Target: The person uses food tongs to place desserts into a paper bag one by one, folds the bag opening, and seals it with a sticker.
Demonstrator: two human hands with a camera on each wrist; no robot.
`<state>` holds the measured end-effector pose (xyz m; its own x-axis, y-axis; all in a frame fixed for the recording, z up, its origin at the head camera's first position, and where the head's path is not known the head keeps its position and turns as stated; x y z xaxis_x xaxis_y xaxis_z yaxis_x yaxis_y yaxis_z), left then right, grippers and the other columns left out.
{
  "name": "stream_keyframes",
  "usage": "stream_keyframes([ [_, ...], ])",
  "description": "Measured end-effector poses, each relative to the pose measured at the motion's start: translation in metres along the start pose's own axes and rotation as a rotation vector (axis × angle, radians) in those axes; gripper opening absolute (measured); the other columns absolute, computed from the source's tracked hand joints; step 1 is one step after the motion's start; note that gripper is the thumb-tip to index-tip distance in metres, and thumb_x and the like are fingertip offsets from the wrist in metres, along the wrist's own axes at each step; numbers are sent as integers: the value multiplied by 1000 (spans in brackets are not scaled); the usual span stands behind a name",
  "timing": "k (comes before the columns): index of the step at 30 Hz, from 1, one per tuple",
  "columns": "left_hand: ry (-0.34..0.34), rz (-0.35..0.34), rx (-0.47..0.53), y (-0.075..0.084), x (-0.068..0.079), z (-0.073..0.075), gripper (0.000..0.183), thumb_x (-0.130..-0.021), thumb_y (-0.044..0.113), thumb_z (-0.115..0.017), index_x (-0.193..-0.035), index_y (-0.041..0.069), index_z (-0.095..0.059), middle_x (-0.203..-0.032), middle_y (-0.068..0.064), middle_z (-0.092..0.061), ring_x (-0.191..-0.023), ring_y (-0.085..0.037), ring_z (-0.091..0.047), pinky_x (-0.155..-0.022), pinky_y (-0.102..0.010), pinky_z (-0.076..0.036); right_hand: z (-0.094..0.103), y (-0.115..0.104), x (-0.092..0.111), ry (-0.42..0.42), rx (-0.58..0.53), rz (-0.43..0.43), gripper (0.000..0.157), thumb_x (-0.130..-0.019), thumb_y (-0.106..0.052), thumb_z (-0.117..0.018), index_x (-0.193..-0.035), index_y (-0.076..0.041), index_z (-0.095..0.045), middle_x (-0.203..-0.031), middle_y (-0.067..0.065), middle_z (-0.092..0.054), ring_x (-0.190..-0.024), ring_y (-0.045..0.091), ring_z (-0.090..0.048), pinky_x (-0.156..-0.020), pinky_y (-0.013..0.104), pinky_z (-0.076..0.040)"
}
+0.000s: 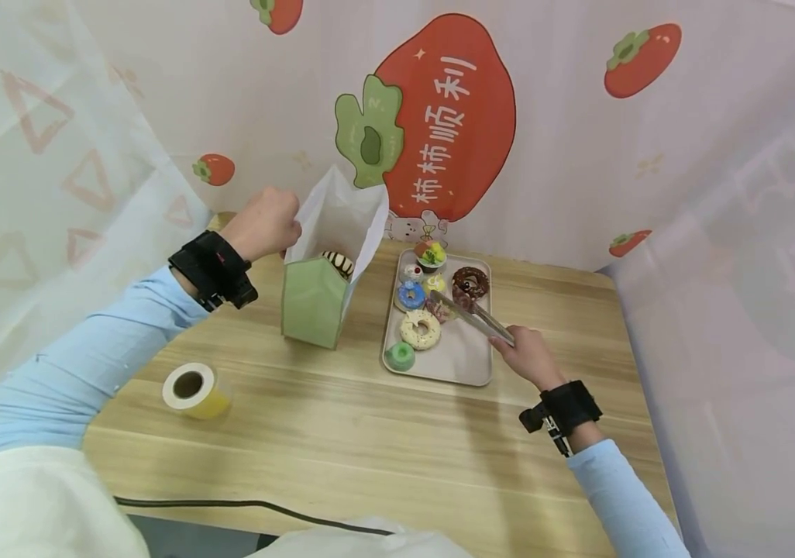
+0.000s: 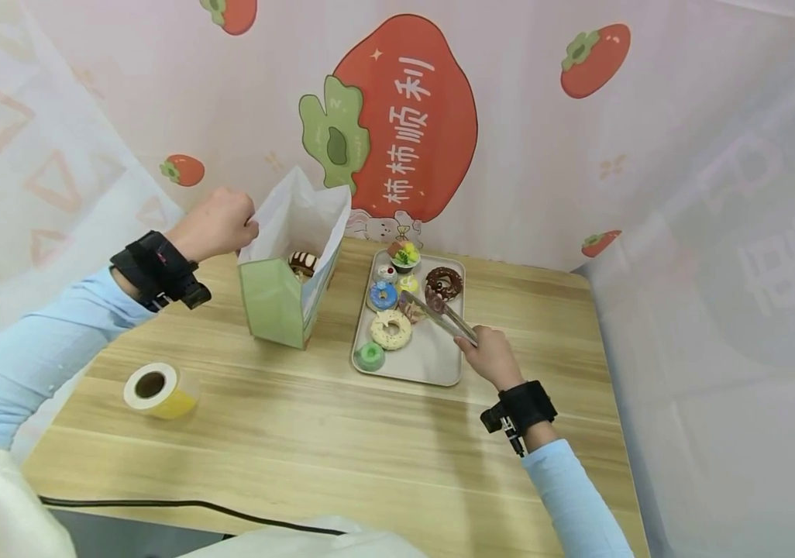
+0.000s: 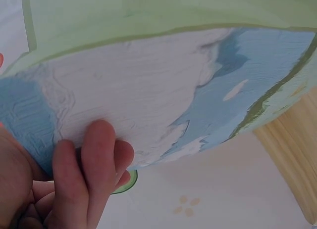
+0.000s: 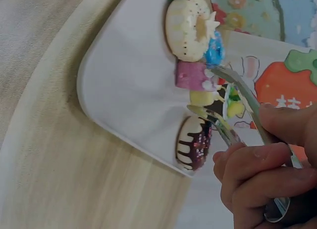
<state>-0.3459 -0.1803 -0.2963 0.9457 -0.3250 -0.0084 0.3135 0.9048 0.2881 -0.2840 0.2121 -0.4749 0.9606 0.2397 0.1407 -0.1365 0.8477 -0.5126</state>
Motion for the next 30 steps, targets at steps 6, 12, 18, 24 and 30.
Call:
stream_keyframes([
  [6,10,-3,5,-1,1,0,21,-86,-1,-46,-70,-2,-59,-63,-16,-69,-57,-27,-62,-51,-29,-38,-4,5,-2,13,-8,1,29,-98,-24,-59,-87,2,-67,-56,-4,-38,-48,11,-33,-47,25,-27],
  [12,10,-4,15,-2,0,0,22,-86,-1,-46,-67,-1,-58,-63,-16,-69,-55,-26,-60,-50,-28,-36,-1,16,-2,27,-75,-34,35,-99,-25,-60,-82,4,-69,-56,-2,-50,-48,11,-40,-47,25,-31],
  [18,7,-7,7,-2,-1,-1,22,-86,-1,-47,-67,-1,-58,-64,-16,-68,-57,-27,-60,-50,-28,-36,6,22,9,5,-205,-80,36,-100,-28,-57,-85,3,-69,-59,0,-53,-50,12,-41,-48,26,-34],
  [24,27,-31,3,0,0,4,22,-85,-2,-46,-65,1,-56,-63,-16,-66,-56,-28,-58,-51,-29,-37,24,11,24,-25,-391,-92,35,-102,-26,-55,-96,7,-66,-66,0,-52,-56,7,-43,-51,23,-37],
  [30,27,-24,7,-1,0,3,20,-85,-2,-47,-67,0,-57,-67,-17,-66,-57,-27,-60,-52,-28,-39,57,-18,35,-36,-506,-36,35,-102,-25,-55,-100,9,-62,-67,-1,-48,-53,5,-37,-50,23,-33],
])
Point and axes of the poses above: each hand's wrist, its own x-axis away from the middle knuckle, its own z-axis out of the back of the hand, y = z × x, the point moved 10 cm from there along -x, towards the middle knuckle
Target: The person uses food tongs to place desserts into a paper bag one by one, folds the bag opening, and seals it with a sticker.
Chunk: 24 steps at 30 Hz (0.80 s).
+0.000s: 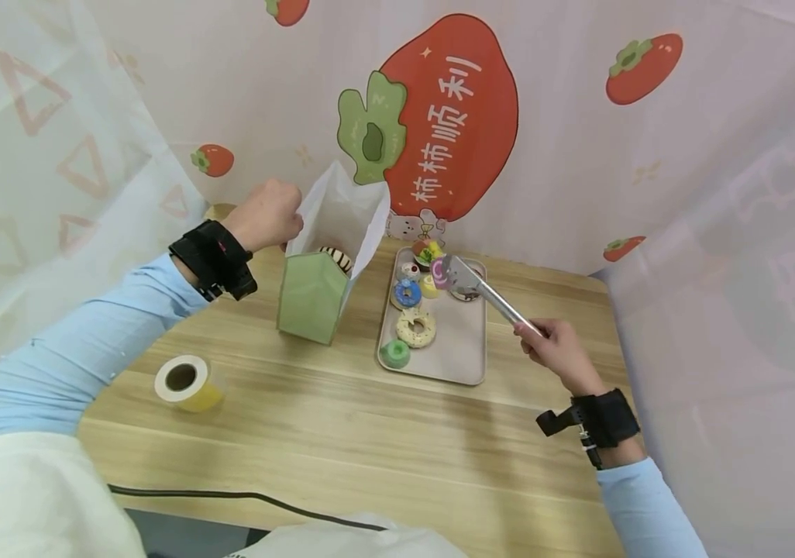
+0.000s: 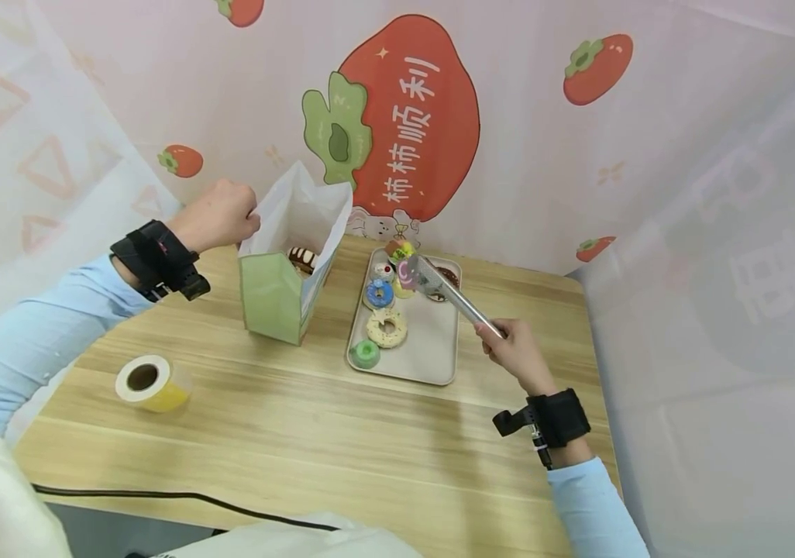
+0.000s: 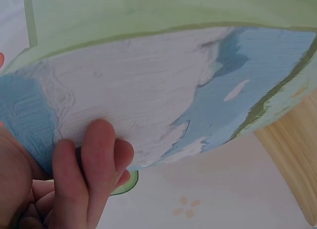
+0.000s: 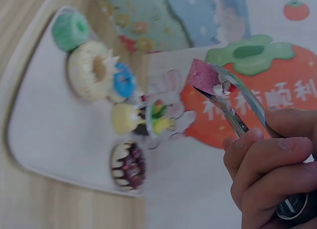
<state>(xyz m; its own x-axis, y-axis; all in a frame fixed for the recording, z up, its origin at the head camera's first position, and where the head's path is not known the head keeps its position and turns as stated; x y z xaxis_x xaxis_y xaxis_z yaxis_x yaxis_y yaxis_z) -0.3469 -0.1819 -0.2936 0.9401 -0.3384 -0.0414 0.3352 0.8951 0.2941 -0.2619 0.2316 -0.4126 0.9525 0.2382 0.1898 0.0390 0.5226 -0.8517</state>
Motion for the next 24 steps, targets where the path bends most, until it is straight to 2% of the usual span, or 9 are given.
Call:
stream_keyframes([
  [8,-9,1,-1,3,3,2,21,-85,-2,-48,-67,-1,-59,-63,-15,-66,-56,-26,-60,-52,-28,-39,18,-61,6,29,-28,119,36,-102,-26,-55,-104,9,-64,-68,-2,-49,-53,6,-35,-48,26,-29],
  [14,-6,-4,-2,4,3,2,21,-84,-3,-48,-66,0,-59,-62,-15,-66,-57,-27,-61,-53,-28,-40,12,-106,-2,-19,-4,233,33,-102,-28,-55,-97,3,-64,-65,1,-43,-52,15,-30,-50,31,-29],
  [18,-3,-13,-4,4,3,1,22,-84,-3,-48,-65,1,-59,-61,-14,-65,-56,-26,-60,-53,-28,-40,-3,-135,-14,-70,76,272,32,-101,-31,-57,-93,-2,-65,-65,3,-44,-53,15,-33,-50,30,-29],
  [24,3,-20,3,6,3,2,18,-84,-3,-49,-72,-4,-62,-68,-18,-67,-57,-26,-63,-52,-28,-42,-29,-183,-39,-113,359,355,27,-100,-31,-59,-88,-7,-68,-61,3,-47,-51,14,-39,-50,27,-29],
])
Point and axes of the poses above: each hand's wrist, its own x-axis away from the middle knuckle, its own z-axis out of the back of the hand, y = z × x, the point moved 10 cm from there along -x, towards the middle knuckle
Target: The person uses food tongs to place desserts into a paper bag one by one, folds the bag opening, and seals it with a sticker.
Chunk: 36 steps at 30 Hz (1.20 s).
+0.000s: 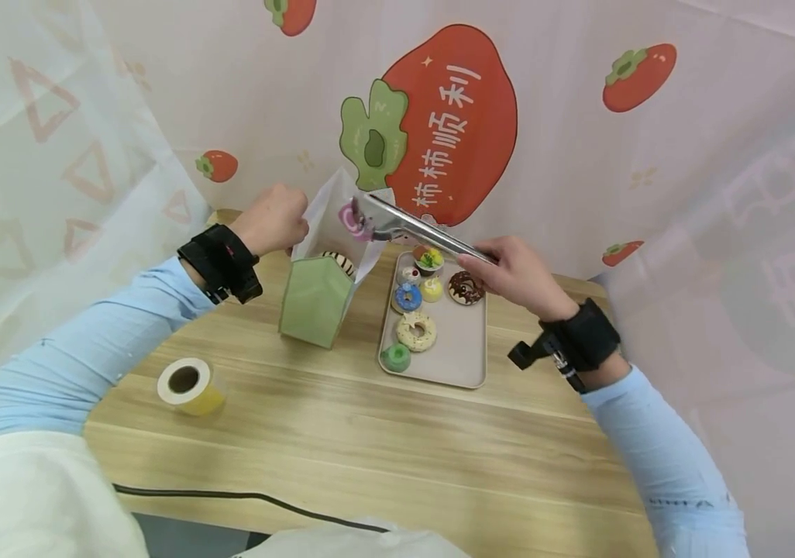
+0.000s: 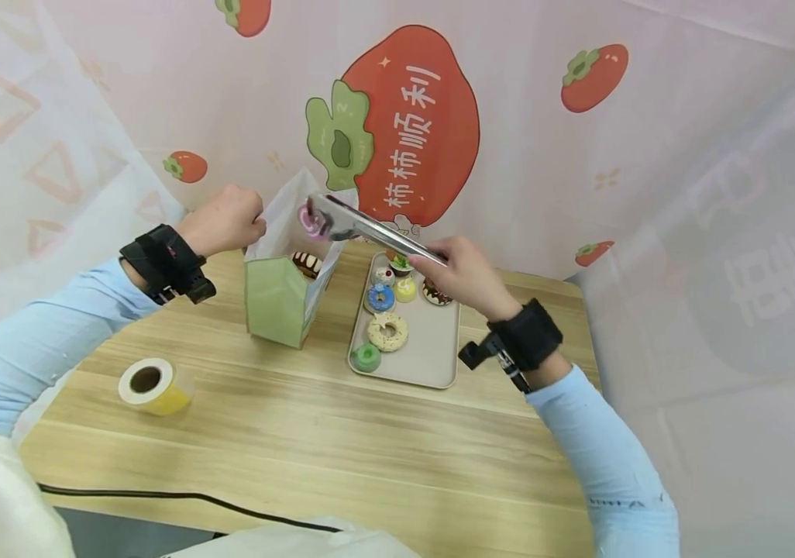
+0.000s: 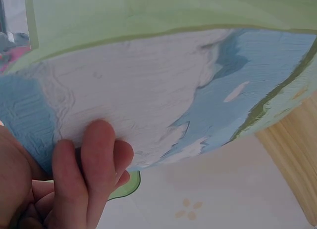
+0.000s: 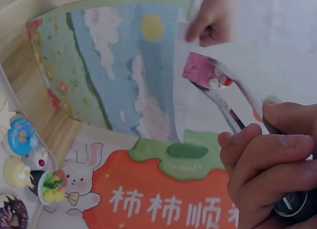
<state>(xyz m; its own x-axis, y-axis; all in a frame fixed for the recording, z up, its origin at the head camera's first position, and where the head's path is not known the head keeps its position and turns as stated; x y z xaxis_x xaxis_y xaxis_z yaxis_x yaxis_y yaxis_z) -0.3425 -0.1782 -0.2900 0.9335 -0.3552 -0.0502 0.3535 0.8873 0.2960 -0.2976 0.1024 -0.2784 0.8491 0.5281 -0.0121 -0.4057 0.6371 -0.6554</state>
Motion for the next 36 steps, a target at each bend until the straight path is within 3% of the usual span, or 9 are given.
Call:
stream_keyframes([
  [4,-6,-1,-3,2,0,0,19,-85,-3,-49,-71,-3,-62,-64,-16,-67,-57,-26,-63,-52,-28,-41,-16,-23,-31,-97,109,27,21,-97,-25,-62,-95,-6,-72,-61,1,-48,-50,13,-41,-51,26,-30],
  [9,-8,0,-1,1,1,-1,22,-85,-4,-48,-68,-2,-62,-58,-12,-66,-54,-24,-61,-51,-28,-40,-43,-49,-66,-219,286,54,25,-95,-25,-67,-83,-4,-72,-58,-2,-44,-50,12,-40,-52,24,-31],
  [15,-11,15,-4,1,0,-1,21,-85,-4,-48,-69,-3,-62,-60,-14,-68,-53,-25,-62,-50,-27,-39,-76,-86,-95,-284,581,135,22,-93,-25,-68,-92,-3,-67,-71,0,-50,-64,17,-49,-60,28,-38],
  [18,-13,20,4,1,0,-1,21,-86,-4,-47,-70,-2,-61,-62,-15,-68,-54,-26,-63,-49,-27,-39,-94,-97,-105,-314,664,198,20,-92,-21,-68,-84,-7,-58,-75,-1,-47,-70,18,-46,-65,30,-37],
  [22,-1,13,-5,3,-1,-2,21,-85,-4,-48,-69,-2,-61,-62,-16,-68,-54,-27,-63,-48,-26,-39,-124,-100,-117,-385,690,273,28,-89,-11,-65,-73,-12,-43,-71,-1,-37,-69,18,-37,-66,30,-31],
  [27,-6,15,-18,3,-3,-2,19,-85,-4,-48,-72,-5,-62,-63,-18,-68,-55,-27,-64,-47,-26,-40,-152,-98,-127,-482,705,303,21,-86,1,-54,-77,-13,-42,-74,-1,-37,-71,18,-35,-66,29,-30],
  [36,0,25,-10,-1,-3,-3,19,-86,-3,-48,-73,-5,-62,-60,-16,-68,-55,-26,-64,-47,-26,-39,-152,-93,-133,-525,695,262,26,-88,5,-51,-76,-14,-38,-74,-1,-34,-71,18,-33,-65,28,-27],
])
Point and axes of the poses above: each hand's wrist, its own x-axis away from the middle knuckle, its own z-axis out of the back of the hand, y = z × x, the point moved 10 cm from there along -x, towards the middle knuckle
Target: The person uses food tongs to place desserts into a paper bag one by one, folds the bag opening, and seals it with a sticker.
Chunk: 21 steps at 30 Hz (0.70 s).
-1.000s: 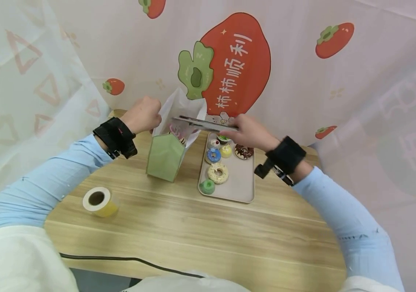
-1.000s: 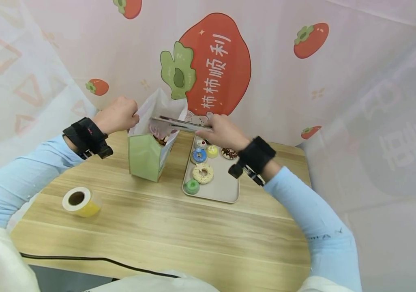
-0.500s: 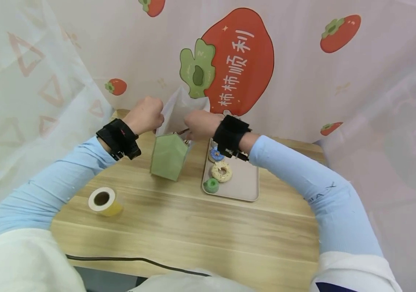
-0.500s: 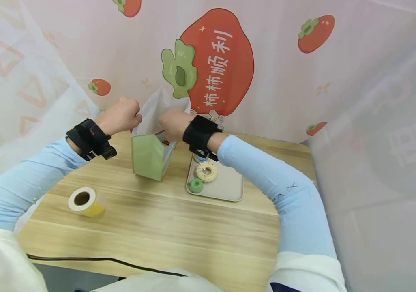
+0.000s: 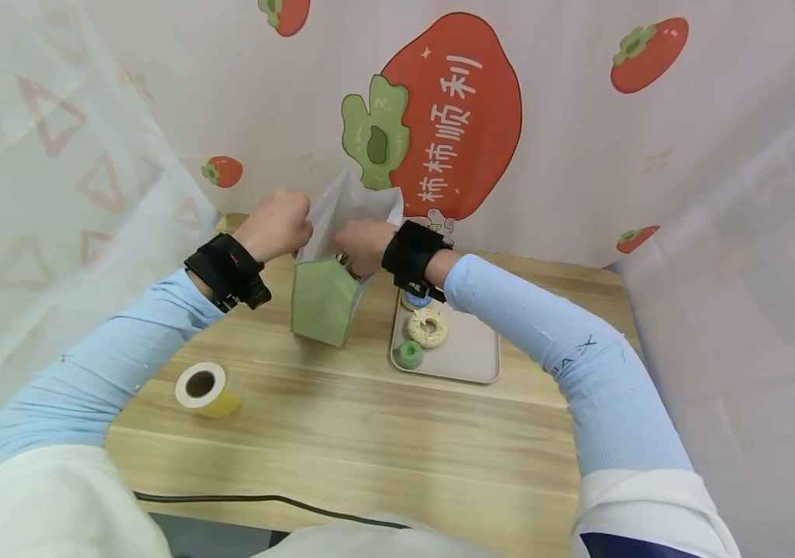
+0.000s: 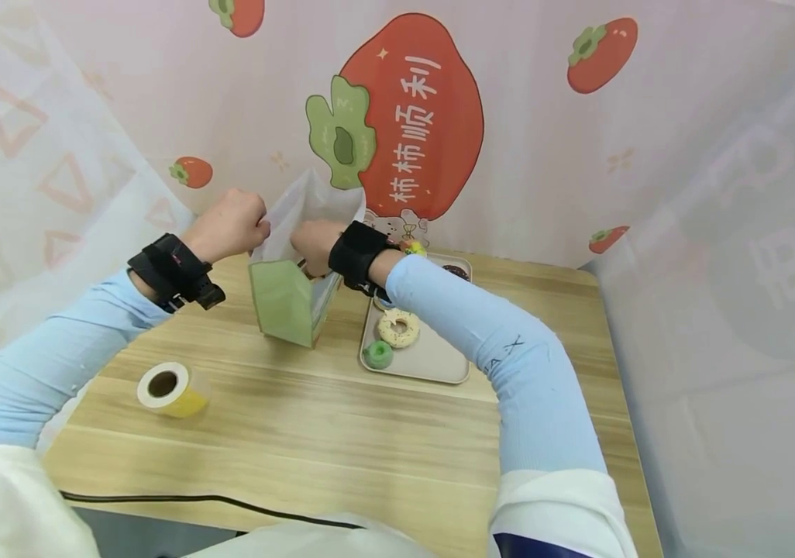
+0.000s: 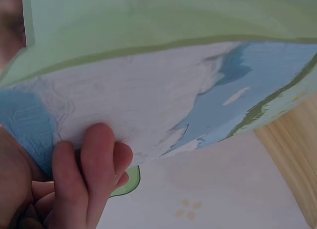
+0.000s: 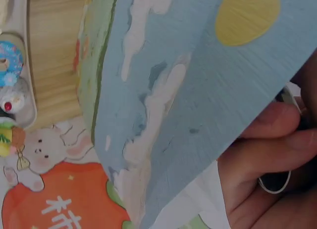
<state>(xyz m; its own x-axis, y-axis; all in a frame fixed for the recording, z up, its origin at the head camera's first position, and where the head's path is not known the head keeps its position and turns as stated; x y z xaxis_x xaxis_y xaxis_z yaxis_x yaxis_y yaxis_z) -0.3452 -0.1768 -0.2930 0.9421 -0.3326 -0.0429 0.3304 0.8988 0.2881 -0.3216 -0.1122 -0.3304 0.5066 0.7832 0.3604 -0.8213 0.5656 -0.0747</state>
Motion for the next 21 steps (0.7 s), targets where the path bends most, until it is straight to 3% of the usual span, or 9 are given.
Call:
stream_keyframes([
  [6,-8,3,7,-2,2,0,21,-86,-3,-47,-72,-4,-62,-59,-15,-68,-54,-25,-62,-48,-26,-38,16,10,23,47,3,21,24,-92,-16,-64,-77,-13,-46,-74,-1,-39,-71,18,-37,-68,29,-30],
  [9,-16,12,10,-4,3,1,20,-86,-3,-47,-73,-5,-62,-61,-15,-68,-54,-24,-60,-49,-27,-36,34,24,52,117,-36,-14,22,-92,-26,-69,-82,-9,-57,-77,-1,-50,-71,17,-45,-68,29,-36],
  [14,-15,20,6,-6,3,5,21,-86,-2,-47,-72,-5,-61,-61,-16,-68,-52,-22,-57,-50,-27,-35,51,50,111,254,-184,-71,23,-93,-28,-69,-103,-7,-70,-80,3,-63,-69,18,-54,-66,30,-42],
  [17,-7,10,-1,-5,2,6,22,-85,-1,-47,-69,-3,-61,-60,-16,-67,-52,-23,-56,-50,-27,-34,47,62,147,366,-263,-72,32,-93,-25,-69,-119,-7,-66,-98,6,-71,-82,19,-62,-77,34,-50],
  [21,3,3,16,-4,5,3,24,-84,-2,-47,-63,0,-57,-59,-16,-64,-51,-22,-53,-49,-28,-33,22,77,191,467,-361,-121,30,-94,-22,-68,-117,-3,-64,-90,8,-69,-74,18,-60,-69,33,-49],
])
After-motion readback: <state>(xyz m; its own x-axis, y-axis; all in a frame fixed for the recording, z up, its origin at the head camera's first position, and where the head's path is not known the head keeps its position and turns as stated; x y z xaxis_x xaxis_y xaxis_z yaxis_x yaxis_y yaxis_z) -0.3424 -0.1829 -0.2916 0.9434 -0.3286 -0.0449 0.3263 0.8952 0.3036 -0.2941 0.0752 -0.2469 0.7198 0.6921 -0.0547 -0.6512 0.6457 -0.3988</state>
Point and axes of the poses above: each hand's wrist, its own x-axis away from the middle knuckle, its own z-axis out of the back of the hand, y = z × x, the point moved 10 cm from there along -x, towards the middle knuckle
